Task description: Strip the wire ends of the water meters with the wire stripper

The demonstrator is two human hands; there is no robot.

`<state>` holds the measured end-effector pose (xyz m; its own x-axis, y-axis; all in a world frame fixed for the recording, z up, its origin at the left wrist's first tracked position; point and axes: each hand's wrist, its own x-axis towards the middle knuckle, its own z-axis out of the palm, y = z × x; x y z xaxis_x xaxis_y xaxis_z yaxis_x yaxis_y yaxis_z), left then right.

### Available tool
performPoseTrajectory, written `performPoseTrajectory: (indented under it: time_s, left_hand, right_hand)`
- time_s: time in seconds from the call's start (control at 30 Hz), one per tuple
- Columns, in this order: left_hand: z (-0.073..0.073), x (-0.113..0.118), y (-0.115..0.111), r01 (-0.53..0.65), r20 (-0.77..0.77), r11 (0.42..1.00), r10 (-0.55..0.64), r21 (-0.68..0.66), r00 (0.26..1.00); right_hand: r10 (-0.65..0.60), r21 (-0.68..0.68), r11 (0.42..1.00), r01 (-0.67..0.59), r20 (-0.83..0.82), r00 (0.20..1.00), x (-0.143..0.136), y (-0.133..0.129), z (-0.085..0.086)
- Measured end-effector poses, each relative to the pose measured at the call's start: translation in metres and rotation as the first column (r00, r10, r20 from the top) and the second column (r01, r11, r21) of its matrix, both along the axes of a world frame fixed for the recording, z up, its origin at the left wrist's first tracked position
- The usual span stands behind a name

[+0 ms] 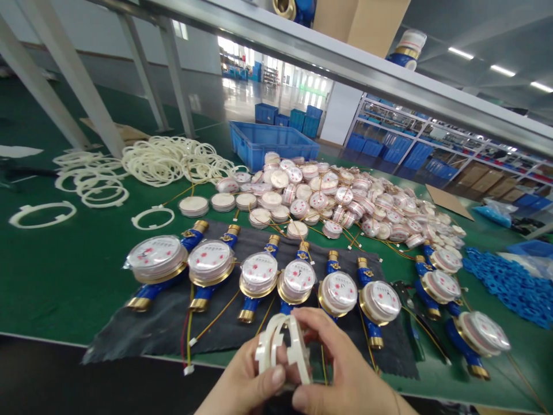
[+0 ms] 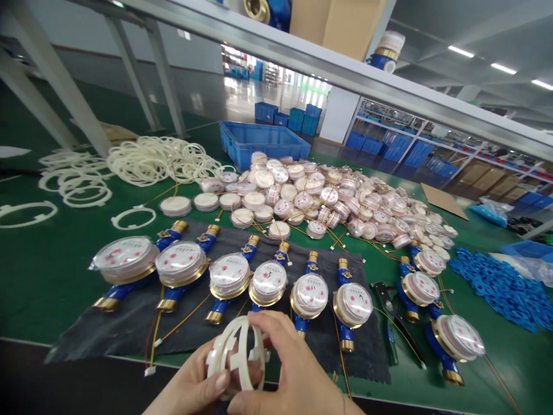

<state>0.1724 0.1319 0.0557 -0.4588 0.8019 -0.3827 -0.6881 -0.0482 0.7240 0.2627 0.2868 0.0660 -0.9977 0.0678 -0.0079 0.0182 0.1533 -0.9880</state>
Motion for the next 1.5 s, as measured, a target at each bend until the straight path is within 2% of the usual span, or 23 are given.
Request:
performPoseTrajectory:
  time_s: [0.07,0.1,0.13,0.17,0.2,0.27,0.33,0.43,0.6,0.7,0.8,0.9,1.0,1.07,1.1,1.17,1.23,1.27,1.4,1.5]
  left_hand:
    - [-0.004,-0.004,-0.004,-0.027,-0.037,1.0,0.027,0.012,0.999]
    - [-0.006,-0.005,-0.006,-0.035,-0.039,0.999,0.036,0.017,0.999]
    - [-0.008,-0.007,-0.008,-0.034,-0.032,0.999,0.035,0.026,0.999]
    - [-0.01,-0.008,-0.01,-0.028,-0.018,0.999,0.029,0.034,0.999]
    - [-0.012,-0.009,-0.011,-0.021,-0.001,0.999,0.021,0.042,1.0]
    - [-0.013,-0.009,-0.014,-0.01,0.024,0.998,0.009,0.069,1.0]
    - [-0.012,-0.007,-0.017,-0.023,0.029,0.997,0.021,0.076,0.999]
    - [-0.012,-0.005,-0.024,-0.051,0.041,0.996,0.048,0.073,0.998]
    - [-0.013,-0.005,-0.032,-0.103,0.068,0.993,0.099,0.057,0.993]
    - [-0.014,-0.007,-0.029,-0.074,0.077,0.996,0.069,0.059,0.995]
    - [-0.014,-0.007,-0.025,-0.044,0.077,0.996,0.038,0.078,0.996]
    - [-0.013,-0.006,-0.025,-0.053,0.084,0.994,0.045,0.095,0.995]
    - [-0.013,-0.006,-0.03,-0.09,0.1,0.992,0.081,0.088,0.992]
    - [-0.014,-0.006,-0.032,-0.128,0.113,0.988,0.118,0.081,0.986]
    - [-0.014,-0.007,-0.033,-0.145,0.117,0.986,0.136,0.076,0.984]
    - [-0.014,-0.007,-0.032,-0.156,0.131,0.985,0.145,0.076,0.981]
    - [-0.014,-0.008,-0.029,-0.137,0.149,0.986,0.122,0.094,0.981]
    - [-0.013,-0.008,-0.027,-0.119,0.154,0.987,0.101,0.109,0.983]
    - [-0.011,-0.009,-0.026,-0.057,0.126,0.984,0.036,0.17,0.991]
    - [-0.01,-0.009,-0.032,-0.019,0.118,0.977,-0.006,0.214,0.993]
  right_hand:
    - [-0.044,-0.234,0.971,0.047,0.016,0.999,-0.002,0.003,0.002]
    - [-0.094,-0.281,0.955,0.093,0.008,0.995,-0.005,0.006,0.003]
    - [-0.166,-0.249,0.956,0.157,-0.016,0.986,-0.01,0.009,0.004]
    - [-0.246,-0.139,0.962,0.237,-0.053,0.968,-0.017,0.014,0.004]
    - [-0.307,0.029,0.95,0.312,-0.101,0.946,-0.026,0.018,0.004]
    - [-0.339,0.382,0.84,0.386,-0.185,0.922,-0.047,0.027,0.001]
    - [-0.289,0.605,0.725,0.329,-0.167,0.943,-0.066,0.031,-0.005]
    - [-0.216,0.751,0.633,0.19,-0.066,0.974,-0.082,0.029,-0.015]
    - [-0.222,0.857,0.502,0.121,-0.009,0.975,-0.08,0.02,-0.016]
    - [-0.212,0.9,0.433,0.051,0.046,0.976,-0.085,0.021,-0.01]
    - [-0.167,0.916,0.398,-0.057,0.134,0.977,-0.097,0.026,-0.007]
    - [-0.127,0.911,0.401,-0.1,0.164,0.978,-0.098,0.026,-0.004]
    - [-0.16,0.901,0.433,0.027,0.047,0.986,-0.079,0.015,0.003]
    - [-0.144,0.839,0.534,0.105,-0.033,0.989,-0.059,0.004,0.008]
    - [-0.091,0.787,0.61,0.087,-0.039,0.995,-0.05,-0.003,0.01]
    - [0.101,0.675,0.735,-0.06,-0.021,0.995,-0.035,-0.015,0.01]
    - [0.255,0.615,0.765,-0.19,-0.019,0.967,-0.029,-0.027,0.007]
    - [0.275,0.61,0.766,-0.205,-0.022,0.961,-0.028,-0.031,0.004]
    - [0.173,0.565,0.816,-0.122,-0.038,0.984,-0.03,-0.036,-0.004]
    - [0.147,0.485,0.866,-0.122,-0.014,0.989,-0.03,-0.031,-0.005]
